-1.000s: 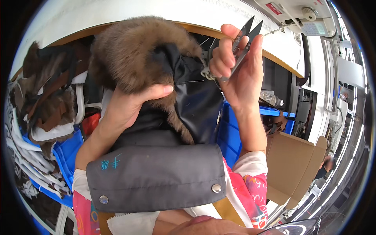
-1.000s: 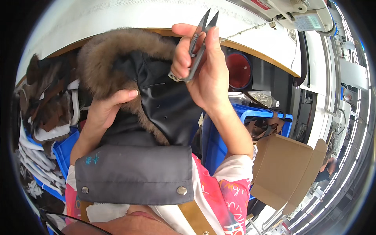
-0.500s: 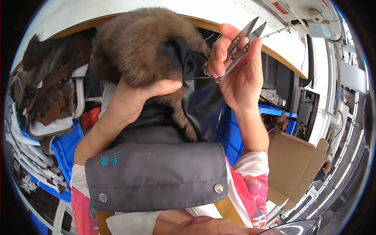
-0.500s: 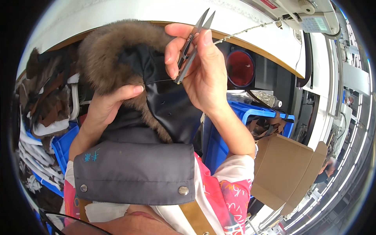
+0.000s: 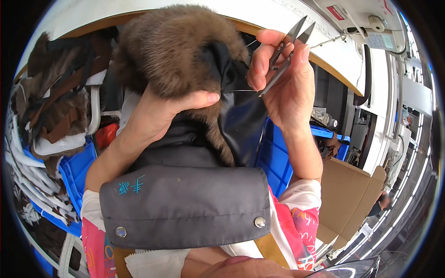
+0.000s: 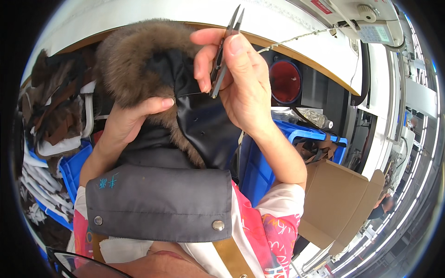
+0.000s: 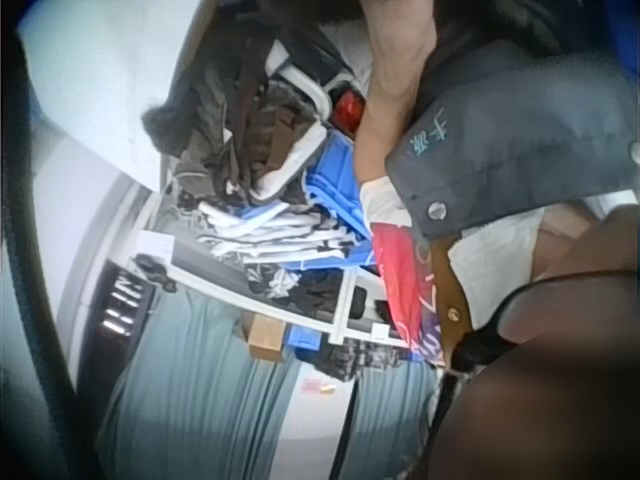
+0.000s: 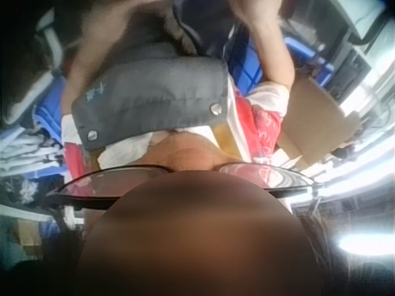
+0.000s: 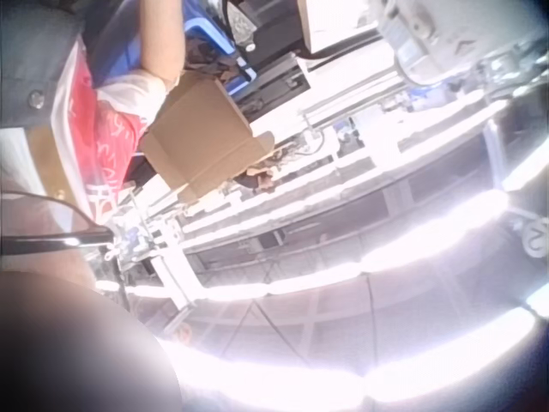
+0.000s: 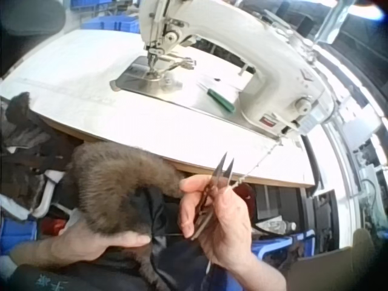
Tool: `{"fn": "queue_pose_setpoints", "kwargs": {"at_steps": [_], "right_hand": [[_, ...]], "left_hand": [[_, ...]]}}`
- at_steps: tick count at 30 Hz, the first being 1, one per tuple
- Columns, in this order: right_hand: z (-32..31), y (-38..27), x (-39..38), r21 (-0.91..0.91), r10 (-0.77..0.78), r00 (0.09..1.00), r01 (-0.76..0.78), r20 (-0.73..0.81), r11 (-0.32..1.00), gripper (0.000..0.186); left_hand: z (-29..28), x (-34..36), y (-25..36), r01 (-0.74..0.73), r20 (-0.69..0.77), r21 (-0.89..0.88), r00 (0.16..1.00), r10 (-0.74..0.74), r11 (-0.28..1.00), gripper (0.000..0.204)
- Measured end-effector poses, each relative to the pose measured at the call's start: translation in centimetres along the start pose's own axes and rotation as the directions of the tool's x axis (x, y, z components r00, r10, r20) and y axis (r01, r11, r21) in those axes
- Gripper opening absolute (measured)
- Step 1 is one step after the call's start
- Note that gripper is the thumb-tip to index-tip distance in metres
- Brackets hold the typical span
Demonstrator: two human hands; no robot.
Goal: Hand sewing and trimming the edges of a fur-lined leather garment.
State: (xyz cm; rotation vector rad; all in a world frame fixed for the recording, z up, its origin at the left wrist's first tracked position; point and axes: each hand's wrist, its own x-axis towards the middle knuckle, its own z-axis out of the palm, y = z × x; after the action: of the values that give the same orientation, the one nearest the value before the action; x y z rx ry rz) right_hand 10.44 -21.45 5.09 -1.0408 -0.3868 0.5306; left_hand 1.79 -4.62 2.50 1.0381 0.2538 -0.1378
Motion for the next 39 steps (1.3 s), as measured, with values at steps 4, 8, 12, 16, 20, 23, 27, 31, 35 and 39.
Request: {"fn": "queue_pose_setpoints", "kwargs": {"at_steps": [4,8,12,16,20,23,27,31,35,39], "right_hand": [[0.4,0.1,0.4,-0.173,0.021,1.000,-0.018,0.017,0.985,0.041],[1.2,0.6,0.5,-0.300,0.048,0.999,-0.053,-0.024,0.952,0.040],[1.5,1.3,0.3,-0.281,0.060,0.996,-0.078,-0.072,0.957,0.039],[1.4,1.6,0.4,-0.291,0.066,0.996,-0.082,-0.064,0.953,0.037],[1.7,1.7,0.5,-0.293,0.089,0.993,-0.107,-0.073,0.950,0.036],[1.6,1.7,0.5,-0.301,0.103,0.991,-0.124,-0.083,0.946,0.036],[1.5,1.8,0.5,-0.302,0.107,0.991,-0.126,-0.078,0.945,0.037],[1.5,1.8,0.4,-0.315,0.102,0.992,-0.118,-0.068,0.942,0.037],[1.5,1.6,0.4,-0.359,0.112,0.992,-0.126,-0.059,0.925,0.037],[1.2,1.2,0.5,-0.372,0.113,0.993,-0.118,-0.034,0.921,0.035]], "left_hand": [[-0.3,-0.1,0.3,0.081,0.020,-0.013,0.997,-0.081,0.997,0.066],[-0.5,0.0,-0.1,0.067,0.012,-0.068,0.998,-0.066,0.995,0.067],[-0.5,0.0,-0.4,0.049,0.024,-0.098,0.999,-0.047,0.994,0.071],[-0.6,0.3,-0.4,0.048,0.036,-0.099,0.998,-0.044,0.994,0.073],[-0.7,0.3,-0.7,-0.026,0.056,-0.060,0.998,0.030,0.998,0.063],[-0.7,0.4,-1.2,-0.080,0.051,-0.041,0.995,0.082,0.996,0.052],[-0.8,0.5,-0.9,0.005,0.073,-0.021,0.997,-0.004,1.000,0.076],[-0.8,0.5,-1.0,0.026,0.080,-0.031,0.997,-0.023,0.999,0.075],[-0.8,0.4,-1.1,-0.012,0.077,0.001,0.997,0.012,1.000,0.064],[-1.3,0.5,-1.3,-0.010,0.074,0.116,0.997,0.002,0.993,0.076]]}}
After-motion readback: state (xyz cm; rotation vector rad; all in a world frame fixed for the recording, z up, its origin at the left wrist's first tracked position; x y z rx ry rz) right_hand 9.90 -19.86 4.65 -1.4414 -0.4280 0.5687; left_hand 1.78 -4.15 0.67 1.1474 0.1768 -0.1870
